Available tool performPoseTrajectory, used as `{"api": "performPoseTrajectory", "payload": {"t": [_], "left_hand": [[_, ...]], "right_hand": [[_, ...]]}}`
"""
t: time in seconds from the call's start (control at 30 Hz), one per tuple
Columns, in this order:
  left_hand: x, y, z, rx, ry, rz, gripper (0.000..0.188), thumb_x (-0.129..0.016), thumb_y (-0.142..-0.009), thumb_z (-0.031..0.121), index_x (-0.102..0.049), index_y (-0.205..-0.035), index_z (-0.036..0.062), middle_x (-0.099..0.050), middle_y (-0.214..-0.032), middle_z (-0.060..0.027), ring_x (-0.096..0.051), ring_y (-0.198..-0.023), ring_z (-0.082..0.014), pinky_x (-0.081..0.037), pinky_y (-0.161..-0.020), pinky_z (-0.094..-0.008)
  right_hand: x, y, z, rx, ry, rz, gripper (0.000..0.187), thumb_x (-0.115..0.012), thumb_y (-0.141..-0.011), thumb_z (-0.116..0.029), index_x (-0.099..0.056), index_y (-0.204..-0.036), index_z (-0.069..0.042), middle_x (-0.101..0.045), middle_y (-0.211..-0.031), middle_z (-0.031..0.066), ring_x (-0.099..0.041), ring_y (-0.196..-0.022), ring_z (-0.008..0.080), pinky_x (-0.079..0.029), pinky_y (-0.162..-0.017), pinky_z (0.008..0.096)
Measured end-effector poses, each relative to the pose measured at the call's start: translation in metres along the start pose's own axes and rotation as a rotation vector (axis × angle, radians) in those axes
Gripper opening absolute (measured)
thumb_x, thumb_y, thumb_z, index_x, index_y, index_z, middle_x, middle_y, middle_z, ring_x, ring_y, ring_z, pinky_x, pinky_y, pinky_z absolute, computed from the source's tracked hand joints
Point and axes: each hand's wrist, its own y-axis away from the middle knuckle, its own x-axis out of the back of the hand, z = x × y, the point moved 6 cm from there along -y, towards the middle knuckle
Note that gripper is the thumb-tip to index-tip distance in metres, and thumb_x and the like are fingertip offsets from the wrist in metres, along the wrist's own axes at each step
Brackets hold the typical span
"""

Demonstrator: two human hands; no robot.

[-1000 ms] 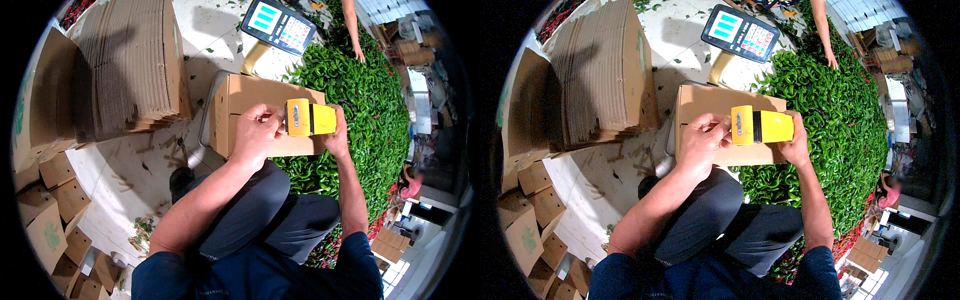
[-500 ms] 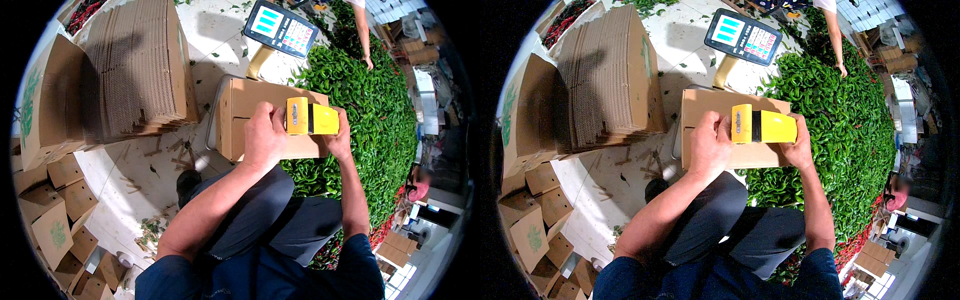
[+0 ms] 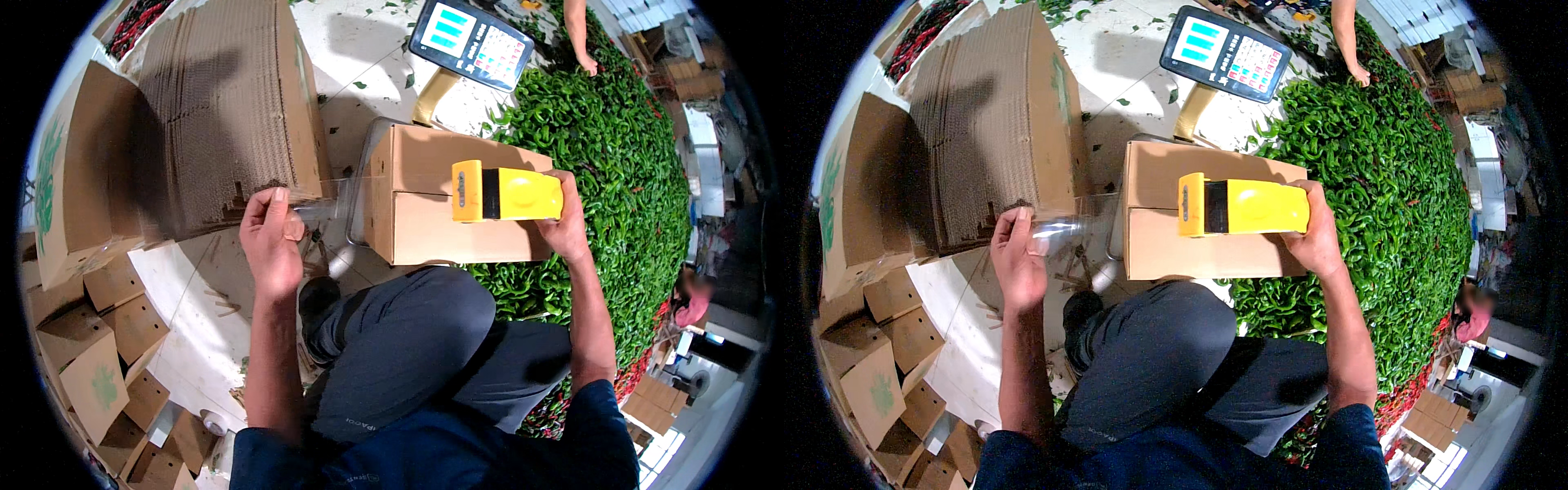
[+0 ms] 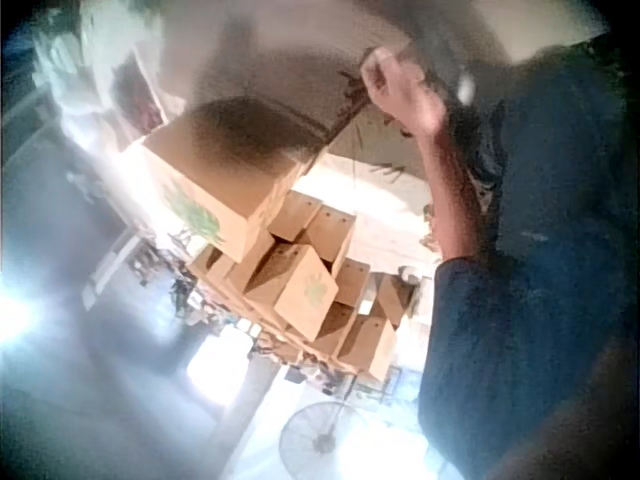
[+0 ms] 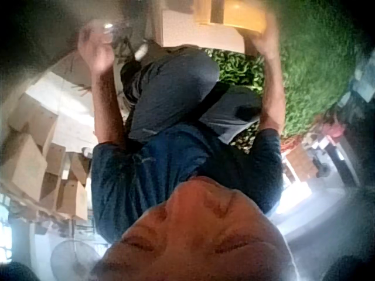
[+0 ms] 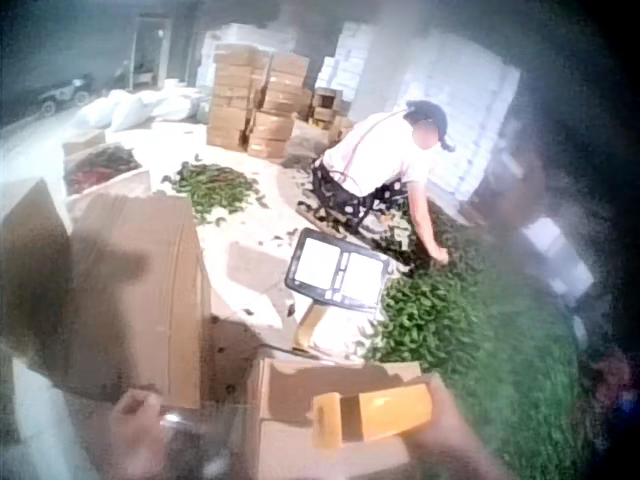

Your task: The person assembles flat cardboard sheets into boxes by folding and taping the seams with a handheld tape dispenser. The person then fills one box with green peppers from a nearby pile and seals it.

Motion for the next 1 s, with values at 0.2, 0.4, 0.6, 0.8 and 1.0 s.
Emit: {"api": "performPoseTrajectory", "payload": {"t": [0.2, 0.4, 0.6, 0.8, 1.0], "left_hand": [[0.014, 0.003, -0.017, -0.198, -0.4, 0.108, 0.011, -0.061, -0.1, 0.014, -0.064, -0.096, 0.0041, -0.05, -0.069, 0.0073, -0.039, -0.057, -0.0015, -0.031, -0.05, -0.0204], [0.035, -0.011, -0.064, -0.162, -0.292, 0.276, 0.015, -0.066, -0.098, 0.014, -0.069, -0.099, -0.0013, -0.05, -0.068, 0.0076, -0.037, -0.056, -0.0021, -0.03, -0.049, -0.0209], [0.033, -0.009, -0.069, -0.134, -0.195, 0.299, 0.015, -0.066, -0.097, 0.013, -0.068, -0.098, -0.0017, -0.052, -0.067, 0.0058, -0.039, -0.055, -0.0033, -0.032, -0.05, -0.0216], [0.025, -0.003, -0.042, -0.718, -0.757, 0.262, 0.014, -0.067, -0.096, 0.013, -0.068, -0.097, -0.0006, -0.064, -0.074, -0.0013, -0.052, -0.061, -0.0079, -0.045, -0.058, -0.0234], [0.029, -0.007, -0.072, -0.77, -0.985, 0.269, 0.015, -0.067, -0.096, 0.018, -0.07, -0.1, 0.0032, -0.069, -0.079, -0.0097, -0.063, -0.065, -0.0181, -0.053, -0.065, -0.0304]], "right_hand": [[0.001, 0.001, -0.006, -0.004, 0.059, -0.015, 0.055, -0.062, -0.095, -0.047, -0.047, -0.123, -0.002, -0.062, -0.108, 0.0131, -0.064, -0.098, 0.0245, -0.052, -0.087, 0.0367], [-0.003, -0.004, -0.021, -0.014, 0.103, -0.032, 0.05, -0.063, -0.088, -0.034, -0.046, -0.123, -0.002, -0.063, -0.107, 0.0135, -0.065, -0.099, 0.0261, -0.052, -0.088, 0.0368], [-0.004, -0.001, -0.02, -0.029, 0.114, -0.006, 0.05, -0.064, -0.078, 0.009, -0.045, -0.123, -0.004, -0.064, -0.105, 0.013, -0.066, -0.098, 0.0237, -0.053, -0.088, 0.0354], [-0.008, 0.0, -0.027, -0.027, 0.103, 0.027, 0.049, -0.061, -0.077, 0.011, -0.046, -0.123, -0.003, -0.064, -0.104, 0.0117, -0.065, -0.096, 0.0221, -0.052, -0.088, 0.0332], [-0.01, 0.003, -0.016, -0.122, 0.059, 0.021, 0.049, -0.059, -0.077, 0.011, -0.046, -0.122, -0.003, -0.063, -0.103, 0.0103, -0.064, -0.095, 0.0211, -0.051, -0.088, 0.0322]]}}
